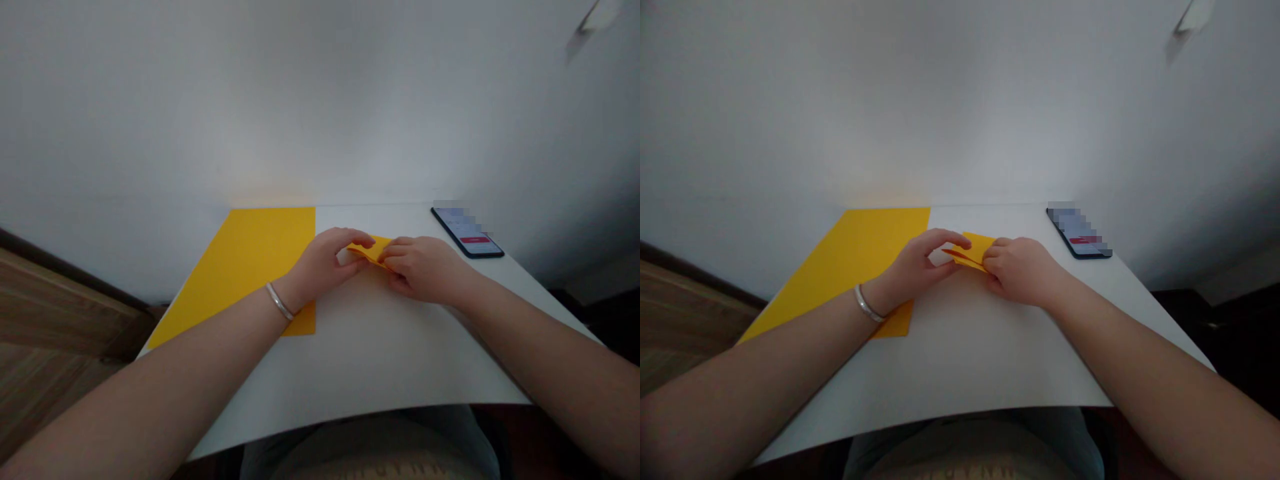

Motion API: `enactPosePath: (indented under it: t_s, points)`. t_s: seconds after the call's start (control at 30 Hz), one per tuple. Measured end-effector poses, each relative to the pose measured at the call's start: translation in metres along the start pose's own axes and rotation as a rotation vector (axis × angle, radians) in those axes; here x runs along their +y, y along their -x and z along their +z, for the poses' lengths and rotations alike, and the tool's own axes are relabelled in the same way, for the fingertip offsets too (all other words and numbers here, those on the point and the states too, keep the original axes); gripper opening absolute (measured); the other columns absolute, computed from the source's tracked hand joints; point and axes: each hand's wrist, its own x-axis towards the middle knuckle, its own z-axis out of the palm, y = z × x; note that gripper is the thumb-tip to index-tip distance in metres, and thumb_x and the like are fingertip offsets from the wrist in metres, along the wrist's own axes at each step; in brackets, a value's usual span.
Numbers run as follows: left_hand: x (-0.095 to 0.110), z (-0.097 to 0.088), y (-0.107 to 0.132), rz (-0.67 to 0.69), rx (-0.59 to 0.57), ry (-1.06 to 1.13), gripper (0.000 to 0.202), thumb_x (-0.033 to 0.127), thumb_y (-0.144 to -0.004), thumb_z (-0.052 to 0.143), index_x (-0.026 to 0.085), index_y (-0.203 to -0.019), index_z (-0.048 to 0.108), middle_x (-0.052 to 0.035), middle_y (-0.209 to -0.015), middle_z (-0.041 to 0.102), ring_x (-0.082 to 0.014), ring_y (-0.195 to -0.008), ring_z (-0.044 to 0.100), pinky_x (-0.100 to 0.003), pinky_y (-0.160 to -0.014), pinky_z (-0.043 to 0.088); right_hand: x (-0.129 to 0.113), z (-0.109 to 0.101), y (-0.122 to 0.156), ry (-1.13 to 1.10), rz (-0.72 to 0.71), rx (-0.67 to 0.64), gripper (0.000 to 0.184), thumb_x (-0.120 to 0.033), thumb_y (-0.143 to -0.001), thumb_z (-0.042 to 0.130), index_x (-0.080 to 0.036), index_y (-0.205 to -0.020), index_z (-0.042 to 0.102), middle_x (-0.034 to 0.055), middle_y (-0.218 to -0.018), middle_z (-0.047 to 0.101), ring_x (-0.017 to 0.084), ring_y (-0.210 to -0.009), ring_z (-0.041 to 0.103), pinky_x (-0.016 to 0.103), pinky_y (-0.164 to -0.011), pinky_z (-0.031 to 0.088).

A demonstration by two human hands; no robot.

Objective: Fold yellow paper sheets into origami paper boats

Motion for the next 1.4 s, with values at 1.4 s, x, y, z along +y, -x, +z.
enactPosePath:
  t_s: [1.4]
  points:
    - [0.008, -0.021, -0.014, -0.084, -0.791, -0.306, 0.029, 0.044, -0.088, 0.050, 0.017, -0.084, 0.059, -0.0027, -0.085, 0.058, -0.0135, -0.071, 0.051, -0.024, -0.062, 0.035, 0.005, 0.013, 0.003, -0.273, -0.057, 0.079, 0.021, -0.027, -0.088, 0.051, -0.021, -0.090, 0.072, 0.0043, -0.093, 0.072, 0.018, -0.085, 0.065, 0.029, -0.075, 0.048]
